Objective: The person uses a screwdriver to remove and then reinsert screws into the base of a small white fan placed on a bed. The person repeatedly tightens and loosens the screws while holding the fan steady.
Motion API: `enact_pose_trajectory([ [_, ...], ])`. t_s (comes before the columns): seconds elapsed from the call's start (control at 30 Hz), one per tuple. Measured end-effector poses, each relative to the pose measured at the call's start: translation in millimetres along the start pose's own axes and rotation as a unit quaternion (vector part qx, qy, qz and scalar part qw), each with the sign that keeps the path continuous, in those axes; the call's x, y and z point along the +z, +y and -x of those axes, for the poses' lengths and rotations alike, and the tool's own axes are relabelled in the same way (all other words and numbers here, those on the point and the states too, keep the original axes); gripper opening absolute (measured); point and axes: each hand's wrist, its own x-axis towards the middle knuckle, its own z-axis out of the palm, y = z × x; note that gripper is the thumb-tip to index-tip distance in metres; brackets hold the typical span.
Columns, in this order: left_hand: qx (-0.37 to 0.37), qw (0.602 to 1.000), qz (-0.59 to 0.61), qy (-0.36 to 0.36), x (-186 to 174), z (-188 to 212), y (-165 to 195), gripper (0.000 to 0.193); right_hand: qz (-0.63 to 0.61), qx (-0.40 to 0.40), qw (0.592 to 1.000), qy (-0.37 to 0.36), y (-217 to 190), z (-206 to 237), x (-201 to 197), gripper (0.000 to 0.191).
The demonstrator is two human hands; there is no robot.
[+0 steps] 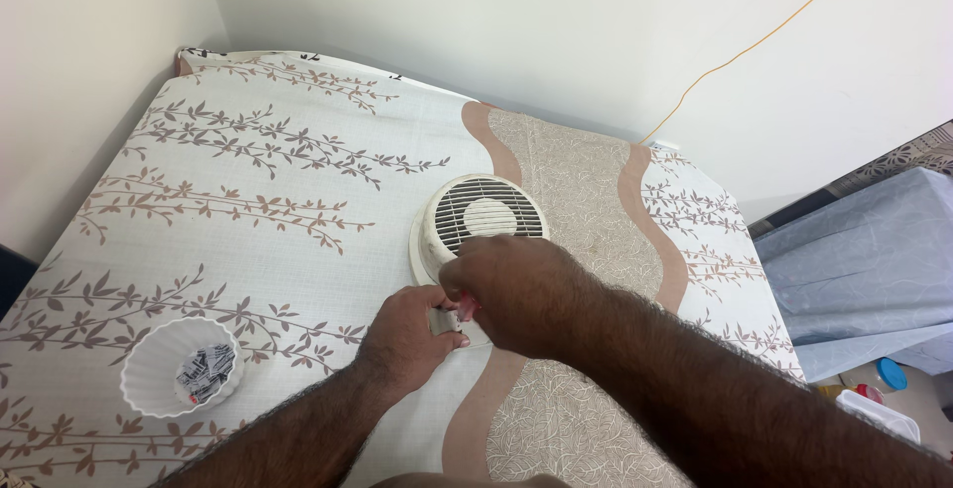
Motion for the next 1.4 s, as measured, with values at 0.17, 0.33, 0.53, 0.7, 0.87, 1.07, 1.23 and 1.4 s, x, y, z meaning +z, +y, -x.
enact_pose_trajectory([
  [0.17,0.011,0.999,0.034,0.007,-0.5,1.2,0.2,0.040,-0.026,0.134,0.984,-0.112,-5.6,-4.4,-9.1,0.018],
  [0.33,0.006,1.000,0.027,0.013,-1.1,1.1,0.7,0.041,0.012,0.168,0.976,-0.138,-12.2,-11.3,-21.4,0.038],
  [0.53,0.012,1.000,0.017,0.005,-1.0,-0.3,-1.8,0.036,0.042,0.179,0.974,-0.132,-11.8,-19.3,-15.2,0.049],
  [0.7,0.025,0.999,0.025,0.016,1.9,-1.3,-4.5,0.038,0.062,0.194,0.972,-0.117,-8.0,-19.7,-9.8,0.048],
  [0.87,0.020,1.000,0.017,0.010,0.5,-1.4,-2.9,0.036,0.059,0.216,0.967,-0.119,-9.4,-21.7,-4.9,0.058],
  [1.07,0.015,1.000,0.015,-0.009,-5.4,1.1,2.3,0.036,-0.020,0.226,0.971,-0.073,-6.0,-11.5,-1.6,0.062],
  [1.23,0.005,0.999,0.030,-0.015,-5.1,1.9,4.6,0.034,-0.078,0.079,0.994,0.019,-0.7,7.8,-3.8,0.029],
  [1.4,0.018,1.000,0.019,0.002,-1.7,0.4,3.3,0.036,-0.072,0.148,0.985,-0.048,-7.4,8.3,-10.2,0.018],
])
